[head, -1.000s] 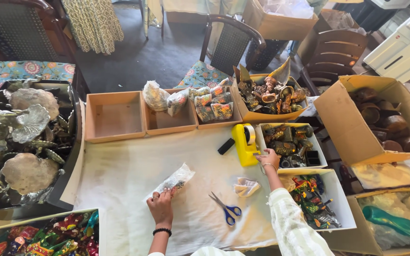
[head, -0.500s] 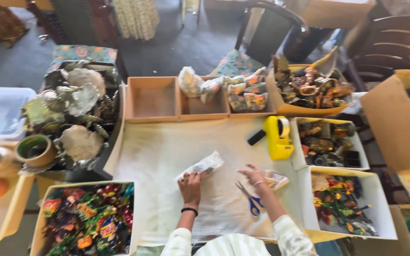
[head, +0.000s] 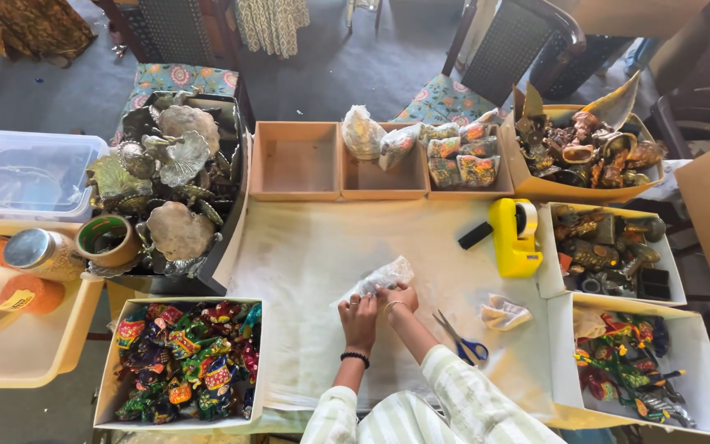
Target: Packaging small items into plastic bags using bubble wrap, scissors, and tape.
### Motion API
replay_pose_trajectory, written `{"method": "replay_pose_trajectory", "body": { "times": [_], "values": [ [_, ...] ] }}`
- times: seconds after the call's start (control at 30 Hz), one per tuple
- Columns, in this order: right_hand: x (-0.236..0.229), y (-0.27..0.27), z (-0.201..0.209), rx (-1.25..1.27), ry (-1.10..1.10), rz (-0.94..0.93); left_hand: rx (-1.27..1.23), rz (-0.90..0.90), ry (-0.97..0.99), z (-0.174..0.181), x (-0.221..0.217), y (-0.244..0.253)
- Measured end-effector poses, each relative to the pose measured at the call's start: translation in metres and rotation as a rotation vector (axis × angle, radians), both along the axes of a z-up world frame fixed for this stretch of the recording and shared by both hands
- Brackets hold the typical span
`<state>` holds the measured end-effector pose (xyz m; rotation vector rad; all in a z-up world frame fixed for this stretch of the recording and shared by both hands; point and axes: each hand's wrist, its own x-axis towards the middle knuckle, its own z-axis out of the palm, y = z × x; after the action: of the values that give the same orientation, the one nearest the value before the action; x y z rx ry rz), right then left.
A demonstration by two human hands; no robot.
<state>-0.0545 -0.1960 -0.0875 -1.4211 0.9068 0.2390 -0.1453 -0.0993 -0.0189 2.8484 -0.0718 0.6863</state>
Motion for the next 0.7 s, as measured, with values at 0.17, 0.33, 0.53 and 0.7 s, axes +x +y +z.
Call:
{"method": "replay_pose_trajectory", "body": {
  "times": [0.17,0.33,0.53,0.7],
  "values": [
    [-0.009,0.009,0.089,-0.455,0.118,0.221,0.072,0.020,0.004,-0.006,-0.006,-0.006],
    [0.007,0.009,0.096,-0.727,0.270,0.481,0.080,0.043,0.009,-0.004,-0.003,-0.009],
    [0.000,0.000,0.095,-0.742,0.316,0.514,0.047,0.068,0.026,-0.004,-0.001,-0.010],
    [-0.011,-0.012,0.094,-0.660,0.277,0.488,0.030,0.051,0.058,0.007,0.003,-0.008]
  ]
}}
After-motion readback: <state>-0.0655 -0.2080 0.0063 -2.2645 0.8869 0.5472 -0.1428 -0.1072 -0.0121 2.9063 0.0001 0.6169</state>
